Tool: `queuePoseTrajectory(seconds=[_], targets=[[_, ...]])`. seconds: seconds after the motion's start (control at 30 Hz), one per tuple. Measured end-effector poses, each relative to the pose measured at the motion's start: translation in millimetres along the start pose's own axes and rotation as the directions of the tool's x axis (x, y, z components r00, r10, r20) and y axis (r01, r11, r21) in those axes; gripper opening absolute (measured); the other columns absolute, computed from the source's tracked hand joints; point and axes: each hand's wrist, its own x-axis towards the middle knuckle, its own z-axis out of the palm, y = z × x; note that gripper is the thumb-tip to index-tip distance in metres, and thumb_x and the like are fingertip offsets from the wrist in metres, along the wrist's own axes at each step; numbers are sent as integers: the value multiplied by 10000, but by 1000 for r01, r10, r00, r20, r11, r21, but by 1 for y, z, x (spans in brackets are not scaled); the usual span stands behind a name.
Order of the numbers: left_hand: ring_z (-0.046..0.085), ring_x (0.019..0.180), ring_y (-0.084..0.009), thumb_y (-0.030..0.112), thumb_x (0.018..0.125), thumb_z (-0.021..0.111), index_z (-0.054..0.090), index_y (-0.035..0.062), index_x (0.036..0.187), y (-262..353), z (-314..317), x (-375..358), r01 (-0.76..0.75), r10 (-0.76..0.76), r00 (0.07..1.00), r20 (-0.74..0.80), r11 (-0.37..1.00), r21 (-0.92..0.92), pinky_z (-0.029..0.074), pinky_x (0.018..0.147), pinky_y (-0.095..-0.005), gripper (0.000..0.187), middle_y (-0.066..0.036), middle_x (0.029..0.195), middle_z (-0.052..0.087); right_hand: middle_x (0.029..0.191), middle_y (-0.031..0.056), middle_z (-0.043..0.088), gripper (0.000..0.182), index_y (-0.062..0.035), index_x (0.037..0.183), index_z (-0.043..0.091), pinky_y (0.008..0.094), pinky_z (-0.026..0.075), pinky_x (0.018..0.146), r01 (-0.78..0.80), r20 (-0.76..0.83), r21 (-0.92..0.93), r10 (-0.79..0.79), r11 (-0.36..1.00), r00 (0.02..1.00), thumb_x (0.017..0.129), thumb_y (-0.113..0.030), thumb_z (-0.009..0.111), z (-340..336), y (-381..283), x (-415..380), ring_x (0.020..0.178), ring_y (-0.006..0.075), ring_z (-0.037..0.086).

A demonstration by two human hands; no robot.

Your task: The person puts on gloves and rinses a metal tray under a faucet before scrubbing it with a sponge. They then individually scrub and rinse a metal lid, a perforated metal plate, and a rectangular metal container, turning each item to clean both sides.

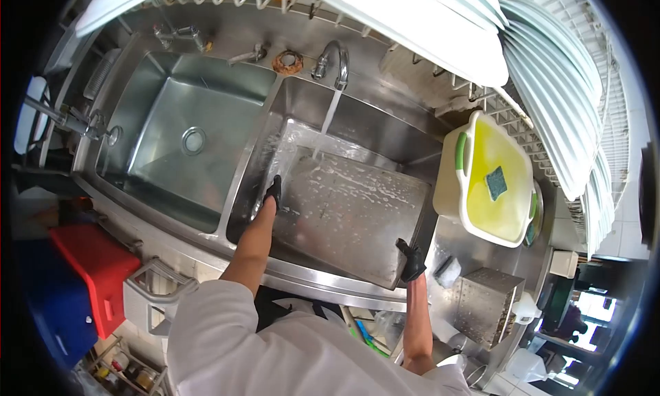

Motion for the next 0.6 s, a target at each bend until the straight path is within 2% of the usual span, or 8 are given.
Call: queuePoseTrajectory(seconds=[0.13,0.17,0.2,0.23,0.27,0.37,0.57,0.6], targets=[[429,1297,-271,648,875,426,442,42,1393,30,-11,-20,-160,160,986,-35,987,-6,342,1070,-391,798,-148,1411,451,1215,159,605,381,73,1203,588,334,365,1052,64,-95,-71,-71,995,993,872,-112,627,-26,46,57,1125,231,572],[429,1292,-263,635,882,429,441,44,1395,36,-12,-29,-184,184,983,-21,983,-12,343,1067,-386,782,-139,1410,452,920,91,675,200,15,977,678,332,496,824,202,-179,40,-192,979,965,902,-155,601,-35,70,78,869,196,634],[429,1288,-256,621,890,431,439,47,1396,43,-14,-39,-206,206,978,-6,978,-14,344,1064,-380,765,-129,1409,452,920,91,675,200,15,977,678,332,496,824,195,-188,59,-181,979,965,902,-155,601,-56,95,108,869,196,634],[429,1283,-248,608,897,433,438,50,1397,50,-14,-50,-231,231,973,9,973,-16,344,1061,-375,749,-120,1407,452,747,31,600,163,-64,848,645,337,464,654,-9,109,299,-25,954,994,919,-195,580,-80,114,145,697,178,581],[429,1278,-241,594,904,436,437,52,1398,55,-16,-61,-249,249,968,27,968,-11,345,1058,-370,733,-111,1406,452,575,-29,525,241,-143,719,613,342,432,484,-264,422,456,55,850,905,935,-235,559,-89,131,162,525,159,528],[430,1264,-218,554,926,443,434,60,1402,72,-18,-94,-299,298,951,88,954,8,346,1049,-354,686,-83,1403,452,494,-60,311,348,-238,639,393,369,280,413,-187,137,580,132,793,982,938,-384,495,-54,131,165,407,143,339],[430,1236,-174,474,969,457,427,76,1410,108,-41,-161,-437,419,899,131,883,173,350,1030,-323,594,-28,1396,453,473,-29,334,459,-241,567,381,365,283,388,-110,-53,461,151,881,987,944,-481,482,6,130,166,370,176,328],[497,1014,-169,457,965,443,518,69,1227,102,-48,-146,-527,527,846,82,803,277,397,871,-333,475,-39,1149,538,473,-29,334,459,-241,567,381,365,283,388,-110,-55,480,155,870,986,944,-481,482,16,128,168,370,176,328]])
